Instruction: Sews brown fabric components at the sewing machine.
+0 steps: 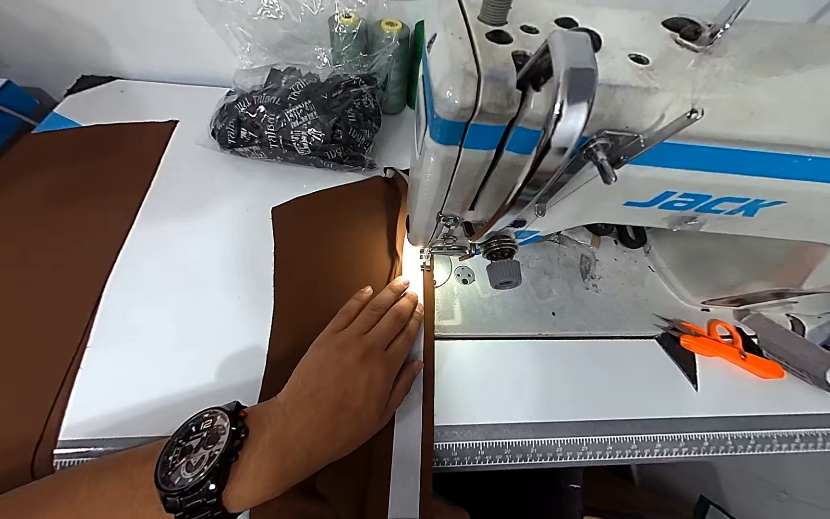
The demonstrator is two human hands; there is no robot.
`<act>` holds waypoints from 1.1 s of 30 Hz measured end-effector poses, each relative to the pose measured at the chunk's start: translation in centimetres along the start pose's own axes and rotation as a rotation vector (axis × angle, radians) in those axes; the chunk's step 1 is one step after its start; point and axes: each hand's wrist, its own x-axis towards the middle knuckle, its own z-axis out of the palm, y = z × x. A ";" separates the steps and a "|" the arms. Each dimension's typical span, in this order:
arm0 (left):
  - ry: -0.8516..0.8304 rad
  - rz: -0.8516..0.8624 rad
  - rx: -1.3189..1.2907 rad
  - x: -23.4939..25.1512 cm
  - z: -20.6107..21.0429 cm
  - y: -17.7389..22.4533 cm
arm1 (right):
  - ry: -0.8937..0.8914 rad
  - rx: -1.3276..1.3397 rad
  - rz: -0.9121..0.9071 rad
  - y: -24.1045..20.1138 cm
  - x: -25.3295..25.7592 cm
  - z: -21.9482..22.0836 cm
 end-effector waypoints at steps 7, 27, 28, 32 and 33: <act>-0.024 -0.045 -0.120 -1.2 -0.1 0.4 | 0.055 -0.058 0.016 0.1 0.4 0.0; -0.012 0.146 -0.222 -4.8 -2.2 1.7 | 0.111 -0.007 -0.062 0.3 0.0 -0.4; -0.009 0.132 -0.223 -4.8 -2.1 1.8 | 0.106 0.031 -0.054 0.3 0.0 -0.4; 0.003 0.074 -0.226 -4.7 -1.4 2.4 | 0.099 0.126 -0.034 0.4 0.0 -0.3; 0.007 0.066 -0.223 -4.7 -1.2 2.5 | 0.102 0.140 -0.020 0.5 -0.1 -0.3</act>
